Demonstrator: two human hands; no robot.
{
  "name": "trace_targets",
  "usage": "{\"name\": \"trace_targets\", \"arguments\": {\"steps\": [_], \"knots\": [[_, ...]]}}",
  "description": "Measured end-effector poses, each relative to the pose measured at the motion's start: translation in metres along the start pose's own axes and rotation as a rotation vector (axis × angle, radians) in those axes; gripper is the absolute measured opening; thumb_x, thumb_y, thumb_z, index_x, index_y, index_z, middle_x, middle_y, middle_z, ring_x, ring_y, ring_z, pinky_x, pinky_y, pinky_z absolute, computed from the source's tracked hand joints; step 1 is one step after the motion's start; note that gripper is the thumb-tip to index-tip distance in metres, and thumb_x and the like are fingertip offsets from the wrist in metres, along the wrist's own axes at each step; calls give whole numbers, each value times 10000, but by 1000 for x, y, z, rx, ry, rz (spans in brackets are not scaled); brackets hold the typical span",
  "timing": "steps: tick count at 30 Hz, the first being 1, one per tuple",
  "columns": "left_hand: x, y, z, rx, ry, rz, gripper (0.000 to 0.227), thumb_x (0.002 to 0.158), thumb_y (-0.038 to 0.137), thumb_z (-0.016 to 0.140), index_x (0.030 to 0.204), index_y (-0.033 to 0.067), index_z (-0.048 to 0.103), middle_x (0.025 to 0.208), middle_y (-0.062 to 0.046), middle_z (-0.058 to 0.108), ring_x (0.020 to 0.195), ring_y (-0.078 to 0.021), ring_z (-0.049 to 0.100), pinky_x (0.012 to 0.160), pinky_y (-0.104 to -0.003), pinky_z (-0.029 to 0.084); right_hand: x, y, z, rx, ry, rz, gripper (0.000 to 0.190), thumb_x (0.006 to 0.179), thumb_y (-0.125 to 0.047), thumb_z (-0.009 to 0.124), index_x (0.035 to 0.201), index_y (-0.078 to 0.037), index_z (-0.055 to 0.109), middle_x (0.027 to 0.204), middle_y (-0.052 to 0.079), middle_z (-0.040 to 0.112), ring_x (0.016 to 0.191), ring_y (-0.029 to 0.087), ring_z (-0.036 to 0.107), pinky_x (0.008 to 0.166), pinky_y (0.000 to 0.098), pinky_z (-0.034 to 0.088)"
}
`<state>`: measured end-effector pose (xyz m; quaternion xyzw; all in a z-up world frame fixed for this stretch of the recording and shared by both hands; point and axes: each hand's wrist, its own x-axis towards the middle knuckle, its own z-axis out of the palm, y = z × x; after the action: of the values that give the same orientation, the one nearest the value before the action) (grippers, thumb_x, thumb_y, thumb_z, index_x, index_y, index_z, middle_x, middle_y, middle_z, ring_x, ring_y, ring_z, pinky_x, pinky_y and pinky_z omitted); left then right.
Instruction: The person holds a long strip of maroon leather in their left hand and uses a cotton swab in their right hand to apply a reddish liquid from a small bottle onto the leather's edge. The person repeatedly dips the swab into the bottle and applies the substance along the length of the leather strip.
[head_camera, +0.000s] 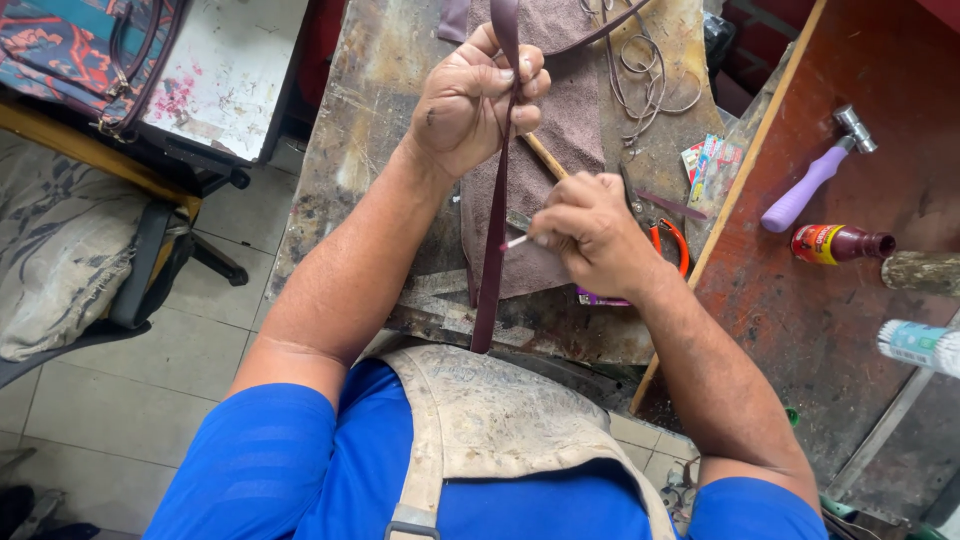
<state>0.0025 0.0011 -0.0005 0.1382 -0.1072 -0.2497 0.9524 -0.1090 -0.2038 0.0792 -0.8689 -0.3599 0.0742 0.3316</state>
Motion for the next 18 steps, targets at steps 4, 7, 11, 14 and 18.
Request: {"name": "trace_targets", "arguments": {"steps": [4, 7, 11, 14, 18], "knots": [[1, -2, -6, -23, -36, -6, 393, 909, -97, 547, 1230, 129, 554, 1048, -110, 517, 960, -230, 473, 710, -292, 388, 5, 8, 3, -70, 259, -17, 88, 988, -83, 673, 996, -158, 716, 943, 10, 581, 905, 227, 545, 880, 437, 296], [1, 0, -5, -41, -30, 4, 386, 896, -112, 528, 1203, 121, 547, 1041, -107, 527, 958, -233, 475, 698, -285, 404, 6, 4, 1, -60, 172, -30, 169, 924, -9, 669, 930, -171, 716, 921, -5, 548, 912, 203, 509, 880, 429, 273], [0, 1, -3, -34, 0, -17, 370, 885, -101, 551, 1197, 97, 546, 1031, -120, 526, 951, -241, 498, 690, -291, 460, 19, 7, 0, -80, 263, -6, 144, 952, -41, 625, 973, -163, 699, 957, 15, 566, 924, 236, 535, 868, 444, 310], [0, 0, -5, -50, -9, -19, 388, 891, -102, 554, 1219, 105, 555, 1042, -110, 538, 961, -237, 500, 702, -299, 462, 27, 7, -3, -61, 356, -77, 98, 993, -45, 640, 964, -120, 696, 925, 42, 570, 885, 249, 518, 815, 440, 356], [-1, 3, 0, -14, 22, -19, 356, 887, -92, 546, 1186, 100, 534, 1015, -130, 550, 979, -266, 566, 707, -319, 483, 20, 9, 1, -55, 253, -39, 100, 1054, -189, 609, 987, -156, 675, 966, 1, 564, 934, 236, 536, 930, 443, 292]]}}
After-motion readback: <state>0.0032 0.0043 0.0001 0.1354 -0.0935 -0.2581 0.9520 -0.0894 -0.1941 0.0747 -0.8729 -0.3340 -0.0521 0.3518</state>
